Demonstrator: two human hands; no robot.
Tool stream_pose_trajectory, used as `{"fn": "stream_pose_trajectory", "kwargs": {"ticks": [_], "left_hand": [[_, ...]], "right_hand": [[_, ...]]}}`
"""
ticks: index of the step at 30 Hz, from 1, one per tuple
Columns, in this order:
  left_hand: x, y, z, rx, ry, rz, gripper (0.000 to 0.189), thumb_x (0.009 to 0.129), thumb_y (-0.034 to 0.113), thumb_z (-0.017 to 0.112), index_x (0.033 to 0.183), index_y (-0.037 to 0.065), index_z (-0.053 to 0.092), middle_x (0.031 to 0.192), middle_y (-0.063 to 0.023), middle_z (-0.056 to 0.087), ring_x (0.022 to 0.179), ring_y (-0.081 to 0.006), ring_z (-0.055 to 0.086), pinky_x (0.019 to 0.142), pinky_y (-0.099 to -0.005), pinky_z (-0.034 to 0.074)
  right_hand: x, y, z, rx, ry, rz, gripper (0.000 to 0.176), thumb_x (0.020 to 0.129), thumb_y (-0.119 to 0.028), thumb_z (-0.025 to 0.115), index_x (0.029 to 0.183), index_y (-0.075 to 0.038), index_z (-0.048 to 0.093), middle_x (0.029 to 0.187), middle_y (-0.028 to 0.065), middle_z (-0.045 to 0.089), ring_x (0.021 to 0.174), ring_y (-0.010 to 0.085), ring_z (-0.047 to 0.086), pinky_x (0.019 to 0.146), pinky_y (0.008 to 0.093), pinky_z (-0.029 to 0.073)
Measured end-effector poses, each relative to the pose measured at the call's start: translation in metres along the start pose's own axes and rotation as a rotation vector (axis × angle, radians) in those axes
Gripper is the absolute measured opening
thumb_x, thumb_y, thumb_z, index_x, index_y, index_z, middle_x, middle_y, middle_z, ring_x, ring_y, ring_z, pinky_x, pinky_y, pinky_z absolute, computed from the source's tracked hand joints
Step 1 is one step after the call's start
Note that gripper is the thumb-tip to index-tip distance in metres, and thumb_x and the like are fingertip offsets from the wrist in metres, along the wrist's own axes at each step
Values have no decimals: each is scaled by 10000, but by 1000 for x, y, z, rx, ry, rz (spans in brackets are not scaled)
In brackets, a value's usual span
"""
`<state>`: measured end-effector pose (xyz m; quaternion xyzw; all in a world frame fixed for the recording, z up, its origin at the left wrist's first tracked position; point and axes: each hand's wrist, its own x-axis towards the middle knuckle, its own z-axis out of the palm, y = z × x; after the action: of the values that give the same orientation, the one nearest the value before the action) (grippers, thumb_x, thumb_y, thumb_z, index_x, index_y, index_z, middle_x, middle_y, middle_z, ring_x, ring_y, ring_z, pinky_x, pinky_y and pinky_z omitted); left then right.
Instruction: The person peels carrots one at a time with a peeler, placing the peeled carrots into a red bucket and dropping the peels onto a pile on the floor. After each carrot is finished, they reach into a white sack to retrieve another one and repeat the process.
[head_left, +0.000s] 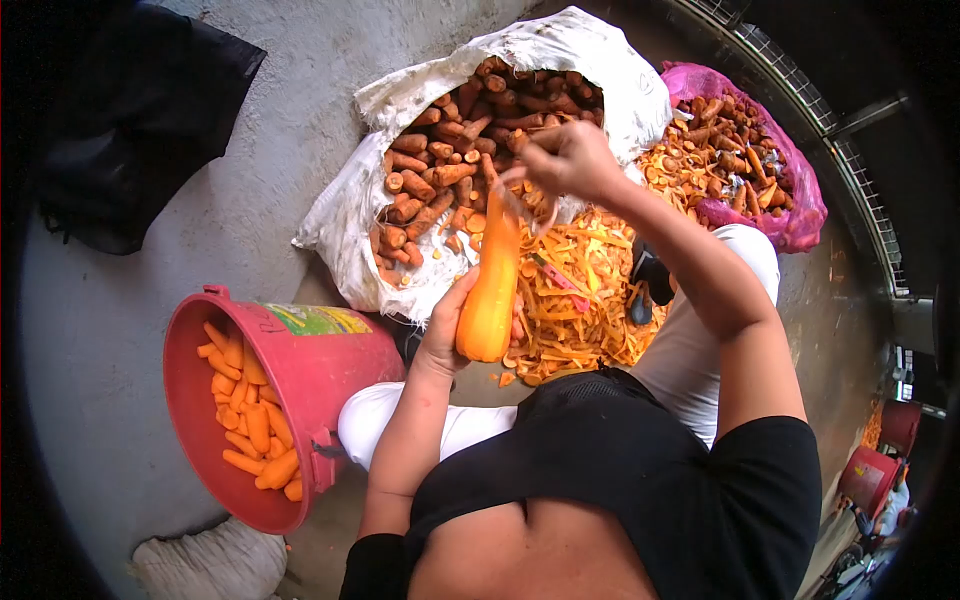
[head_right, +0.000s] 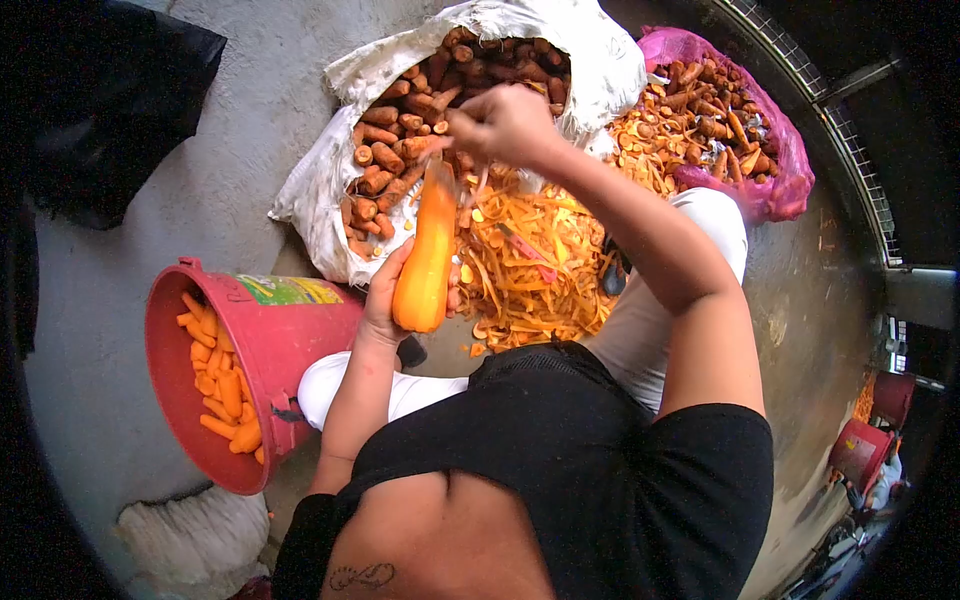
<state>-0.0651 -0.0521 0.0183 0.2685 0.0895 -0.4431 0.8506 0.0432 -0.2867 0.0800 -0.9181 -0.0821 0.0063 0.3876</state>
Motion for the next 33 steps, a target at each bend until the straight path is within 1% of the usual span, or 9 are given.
{"fn": "stream_pose_trajectory", "kwargs": {"ticks": [3, 9, 11, 19, 24, 27, 28, 31, 33], "left_hand": [[3, 0, -7, 57, -84, 4, 481, 975, 437, 354, 1200, 32, 478, 876, -169, 588, 652, -260, 625, 590, -339, 532], [-6, -8, -2, 228, -84, 9, 489, 971, 444, 369, 1203, 27, 476, 888, -176, 591, 678, -278, 630, 597, -361, 536], [-7, -7, -3, 173, -64, 6, 490, 972, 441, 379, 1212, 24, 472, 917, -180, 596, 708, -286, 638, 608, -370, 544], [-1, 0, 6, 92, 103, 81, 435, 971, 403, 443, 1222, 50, 485, 975, -129, 624, 795, -235, 659, 708, -354, 557], [6, -10, -22, 6, 197, 220, 401, 941, 390, 518, 1200, 83, 521, 1010, -103, 621, 859, -187, 652, 722, -348, 559], [2, -5, -14, -94, 124, 210, 408, 942, 395, 514, 1240, 117, 488, 1039, -86, 615, 888, -185, 643, 757, -388, 550], [-4, 0, 4, -99, 105, 213, 408, 946, 397, 503, 1246, 122, 483, 1040, -84, 616, 887, -192, 645, 760, -393, 550], [0, 1, 11, -66, 111, 196, 406, 962, 405, 461, 1246, 116, 483, 1032, -77, 622, 829, -220, 661, 701, -363, 565], [7, -4, 1, -62, 126, 216, 403, 966, 400, 453, 1241, 108, 489, 1030, -76, 625, 794, -218, 666, 666, -338, 568]], "right_hand": [[-14, -4, 12, -341, 137, -404, 288, 837, -352, 565, 715, -161, 744, 559, 50, 642, 489, 148, 613, 554, 311, 524], [45, 81, -49, -595, 152, 243, 336, 867, -379, 493, 739, -171, 725, 579, -10, 653, 531, 169, 640, 563, 343, 529], [40, 97, -49, -675, 279, 164, 336, 849, -371, 508, 703, -152, 716, 585, 30, 651, 540, 211, 647, 570, 367, 534], [-20, -3, -13, -421, 82, -128, 331, 860, -321, 569, 640, -108, 695, 501, 46, 602, 453, 193, 590, 500, 335, 478], [-55, -26, -10, -35, -7, -16, 432, 909, -292, 572, 593, 2, 607, 435, 29, 509, 413, 78, 483, 418, 269, 371], [-60, -12, 3, 80, -7, 12, 438, 919, -280, 570, 585, 1, 603, 433, 17, 522, 395, 67, 467, 406, 252, 362], [-55, -10, 3, 12, -54, 71, 325, 841, -302, 559, 670, -64, 700, 495, 55, 594, 446, 155, 585, 500, 312, 478], [-44, -13, 13, 29, -40, -13, 414, 918, -236, 563, 586, 8, 600, 429, 14, 524, 392, 50, 481, 404, 247, 379], [-39, -18, 17, -35, -43, -107, 348, 875, -227, 586, 607, -6, 615, 479, 60, 546, 426, 127, 515, 452, 294, 417]]}}
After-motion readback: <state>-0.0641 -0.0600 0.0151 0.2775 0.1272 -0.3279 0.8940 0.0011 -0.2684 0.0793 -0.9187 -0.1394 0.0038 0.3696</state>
